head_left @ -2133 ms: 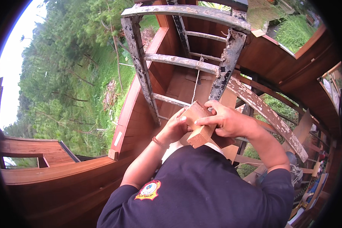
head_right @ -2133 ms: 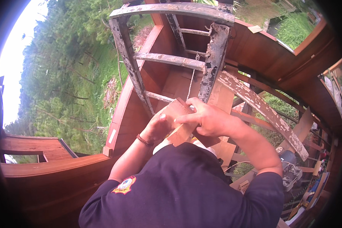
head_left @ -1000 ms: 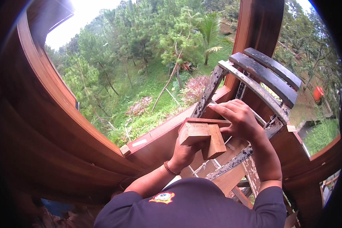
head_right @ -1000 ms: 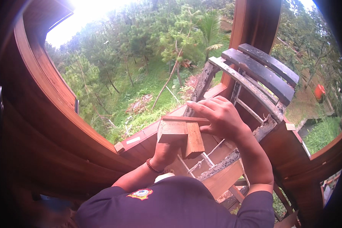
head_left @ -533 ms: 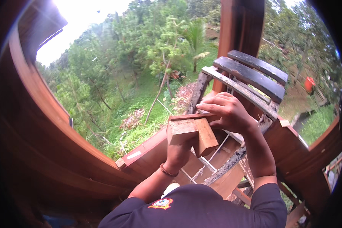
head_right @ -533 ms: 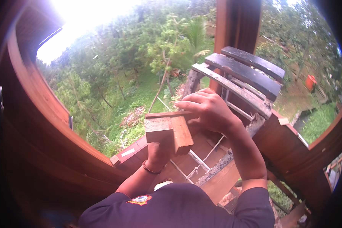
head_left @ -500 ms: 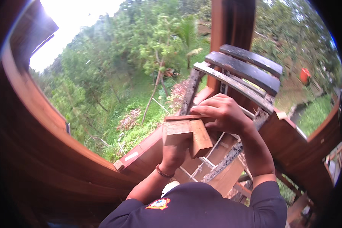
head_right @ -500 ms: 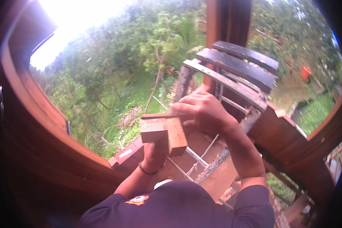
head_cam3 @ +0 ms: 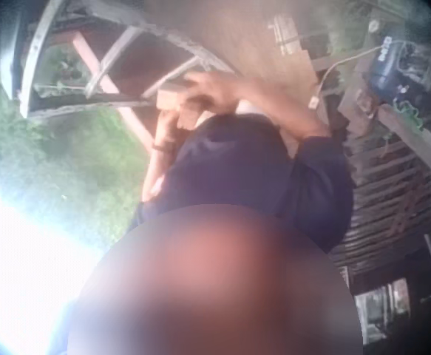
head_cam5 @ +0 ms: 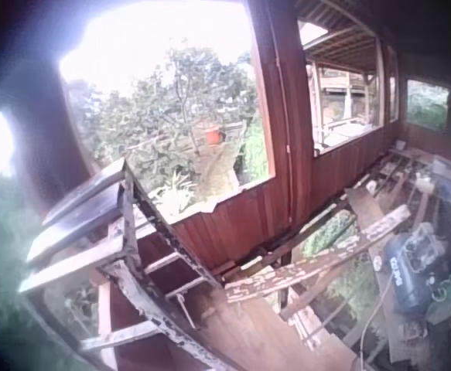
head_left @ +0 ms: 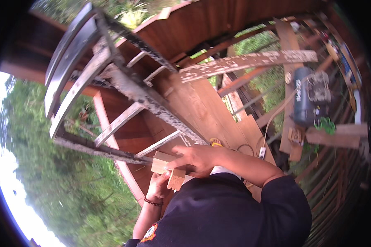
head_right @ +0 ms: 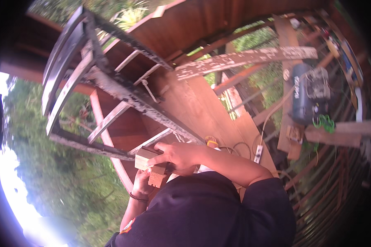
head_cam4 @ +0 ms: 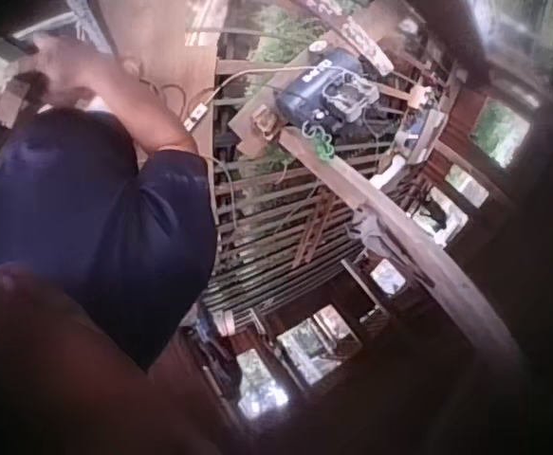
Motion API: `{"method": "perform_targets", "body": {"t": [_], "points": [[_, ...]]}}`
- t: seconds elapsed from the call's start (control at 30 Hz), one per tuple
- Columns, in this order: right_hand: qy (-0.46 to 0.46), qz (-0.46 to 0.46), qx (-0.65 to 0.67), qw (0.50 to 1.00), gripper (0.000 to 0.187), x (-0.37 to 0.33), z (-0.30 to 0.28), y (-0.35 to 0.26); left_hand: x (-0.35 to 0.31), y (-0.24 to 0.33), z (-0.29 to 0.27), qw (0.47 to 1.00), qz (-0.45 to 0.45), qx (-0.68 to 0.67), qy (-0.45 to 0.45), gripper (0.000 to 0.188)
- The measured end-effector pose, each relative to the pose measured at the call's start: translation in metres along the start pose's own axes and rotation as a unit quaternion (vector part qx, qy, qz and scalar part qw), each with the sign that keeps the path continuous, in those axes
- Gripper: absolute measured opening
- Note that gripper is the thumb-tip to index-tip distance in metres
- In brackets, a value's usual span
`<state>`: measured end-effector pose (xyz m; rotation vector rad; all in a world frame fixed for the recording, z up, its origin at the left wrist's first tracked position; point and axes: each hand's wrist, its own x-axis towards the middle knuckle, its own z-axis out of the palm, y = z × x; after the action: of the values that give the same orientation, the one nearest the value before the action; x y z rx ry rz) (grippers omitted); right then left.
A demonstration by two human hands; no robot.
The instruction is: The person assembles small wooden pieces into a jointed structure, repeatedly checking fit and alignment. They use a nail gun to fasten the pieces together and place the assembled unit into a bucket.
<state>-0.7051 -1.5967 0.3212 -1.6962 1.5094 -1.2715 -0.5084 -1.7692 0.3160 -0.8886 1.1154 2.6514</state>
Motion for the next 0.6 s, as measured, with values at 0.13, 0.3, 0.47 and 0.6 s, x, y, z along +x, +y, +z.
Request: {"method": "perform_targets", "body": {"t": [0.13, 0.3, 0.47, 0.6], "points": [[0.073, 0.125, 0.035, 0.989, 0.063, -0.047, 0.032, 0.003, 0.028, 0.001, -0.016, 0.99, -0.108, 0.073, -0.063, 0.065], [0.268, 0.198, -0.002, 0.943, 0.061, -0.095, 0.096, -0.025, 0.053, -0.009, -0.016, 0.95, -0.193, 0.179, -0.168, 0.056], [0.513, 0.222, -0.065, 0.827, 0.064, -0.152, 0.168, -0.087, 0.069, -0.043, 0.043, 0.857, -0.251, 0.301, -0.334, 0.056], [0.631, 0.28, -0.145, 0.709, 0.067, -0.195, 0.229, -0.144, 0.047, -0.091, 0.107, 0.757, -0.308, 0.373, -0.439, 0.069]]}}
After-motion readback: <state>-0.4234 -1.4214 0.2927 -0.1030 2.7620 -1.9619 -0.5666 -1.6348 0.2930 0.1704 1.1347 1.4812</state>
